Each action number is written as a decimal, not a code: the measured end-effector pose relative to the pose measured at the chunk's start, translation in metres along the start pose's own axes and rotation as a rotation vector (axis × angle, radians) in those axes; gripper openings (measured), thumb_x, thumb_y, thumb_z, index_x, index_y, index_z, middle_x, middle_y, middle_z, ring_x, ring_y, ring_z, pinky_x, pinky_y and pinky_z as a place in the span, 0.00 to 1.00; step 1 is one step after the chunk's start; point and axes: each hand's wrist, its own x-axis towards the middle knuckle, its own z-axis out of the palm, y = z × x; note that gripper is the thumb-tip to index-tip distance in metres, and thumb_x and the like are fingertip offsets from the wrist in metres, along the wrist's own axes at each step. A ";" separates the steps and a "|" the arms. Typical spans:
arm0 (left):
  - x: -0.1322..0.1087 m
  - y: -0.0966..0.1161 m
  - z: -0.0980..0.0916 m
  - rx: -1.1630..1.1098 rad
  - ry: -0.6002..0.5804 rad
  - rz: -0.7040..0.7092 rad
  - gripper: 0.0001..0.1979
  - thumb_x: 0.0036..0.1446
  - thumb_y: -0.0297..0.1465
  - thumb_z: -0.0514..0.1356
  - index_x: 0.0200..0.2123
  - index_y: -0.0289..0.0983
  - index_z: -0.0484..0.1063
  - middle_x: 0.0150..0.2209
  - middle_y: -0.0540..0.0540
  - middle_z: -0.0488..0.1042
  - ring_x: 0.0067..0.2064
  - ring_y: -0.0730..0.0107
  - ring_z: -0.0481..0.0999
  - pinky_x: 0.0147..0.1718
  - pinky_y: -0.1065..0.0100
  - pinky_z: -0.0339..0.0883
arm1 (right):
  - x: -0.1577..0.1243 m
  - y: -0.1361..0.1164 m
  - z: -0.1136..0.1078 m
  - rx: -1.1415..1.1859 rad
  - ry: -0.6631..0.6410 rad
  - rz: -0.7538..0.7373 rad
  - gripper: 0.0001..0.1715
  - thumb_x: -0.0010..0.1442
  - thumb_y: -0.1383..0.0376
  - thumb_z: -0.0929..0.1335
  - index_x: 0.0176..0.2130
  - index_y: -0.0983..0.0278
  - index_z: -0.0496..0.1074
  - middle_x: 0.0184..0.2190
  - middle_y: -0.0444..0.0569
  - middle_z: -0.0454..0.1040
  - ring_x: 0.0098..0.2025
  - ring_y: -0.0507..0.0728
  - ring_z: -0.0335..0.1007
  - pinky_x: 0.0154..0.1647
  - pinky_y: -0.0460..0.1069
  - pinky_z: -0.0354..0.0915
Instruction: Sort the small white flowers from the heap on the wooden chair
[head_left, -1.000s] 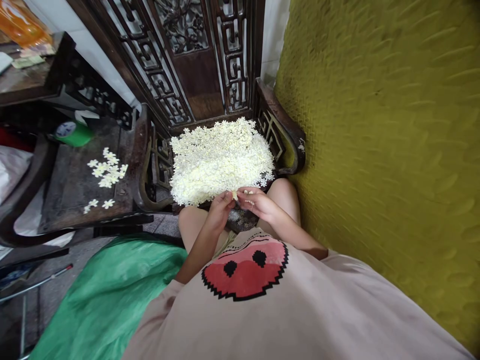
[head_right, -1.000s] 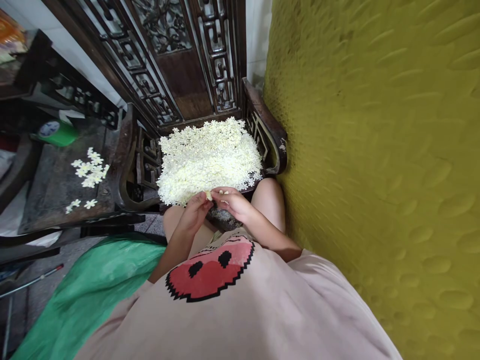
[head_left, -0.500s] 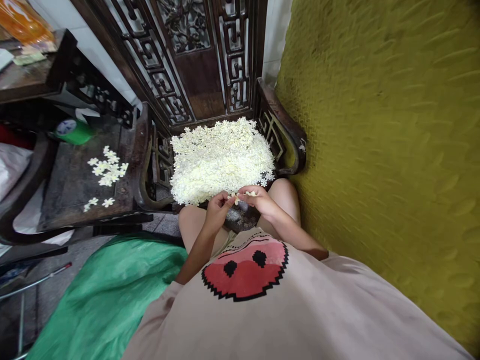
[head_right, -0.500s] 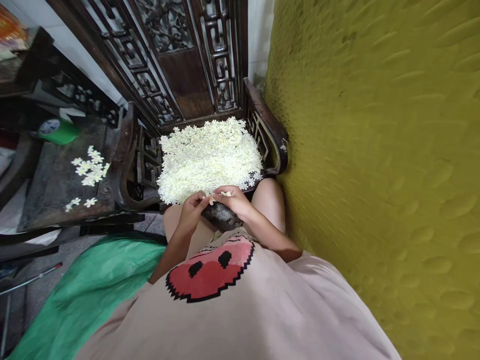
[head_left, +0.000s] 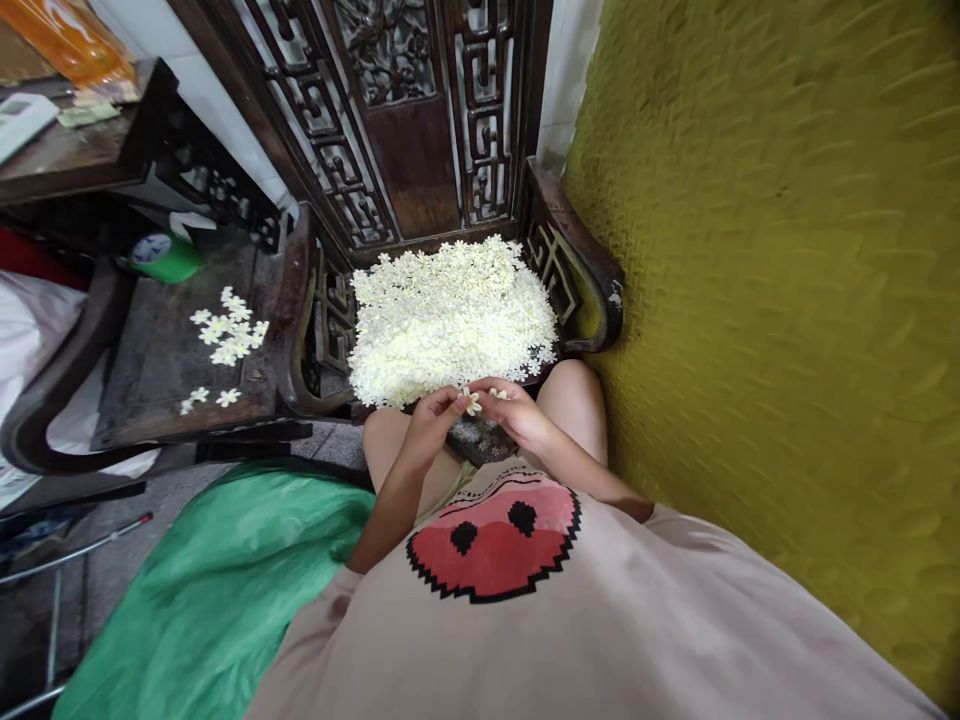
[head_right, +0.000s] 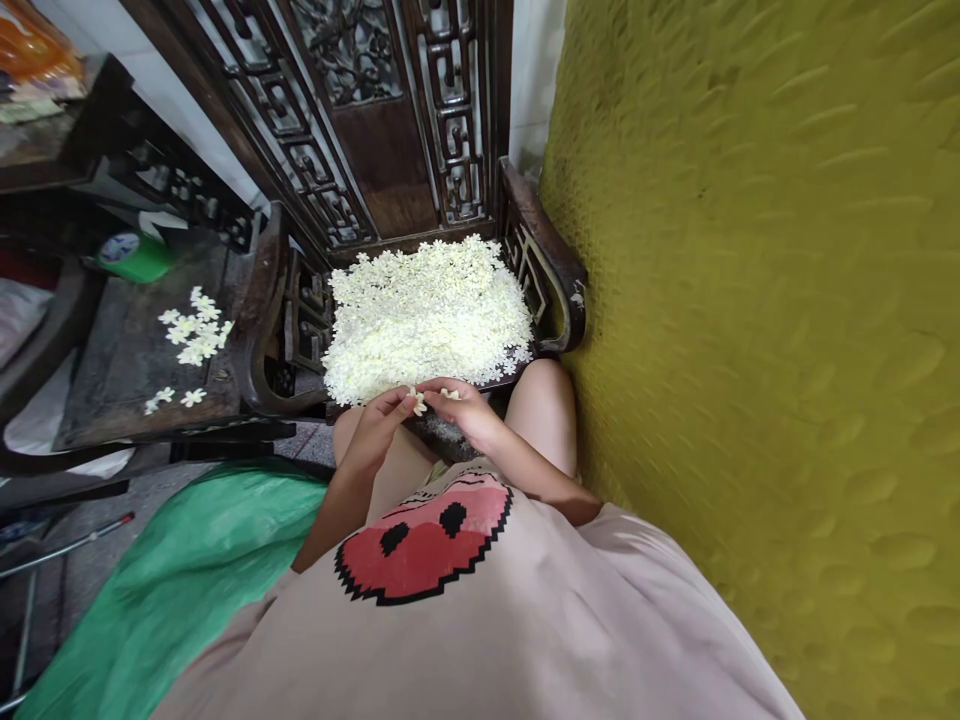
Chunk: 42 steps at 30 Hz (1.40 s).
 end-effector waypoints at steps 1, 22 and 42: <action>0.000 -0.001 0.002 0.002 0.006 -0.007 0.20 0.43 0.46 0.64 0.20 0.35 0.66 0.21 0.52 0.61 0.28 0.74 0.60 0.29 0.71 0.55 | 0.000 0.001 0.001 -0.042 0.037 -0.027 0.19 0.44 0.56 0.73 0.34 0.65 0.74 0.20 0.39 0.63 0.20 0.45 0.50 0.21 0.44 0.48; -0.005 -0.008 0.028 -0.057 0.330 0.178 0.12 0.45 0.38 0.65 0.31 0.37 0.71 0.30 0.49 0.72 0.34 0.72 0.70 0.36 0.70 0.64 | -0.004 -0.011 0.007 -0.573 0.246 -0.501 0.09 0.53 0.59 0.69 0.33 0.61 0.77 0.29 0.47 0.73 0.33 0.54 0.67 0.38 0.50 0.62; -0.009 0.002 0.024 -0.049 0.298 0.226 0.12 0.43 0.38 0.66 0.18 0.37 0.70 0.21 0.51 0.66 0.27 0.73 0.65 0.31 0.69 0.60 | -0.015 -0.019 0.012 -0.668 0.203 -0.594 0.11 0.54 0.57 0.69 0.36 0.57 0.78 0.28 0.48 0.69 0.33 0.55 0.65 0.38 0.52 0.61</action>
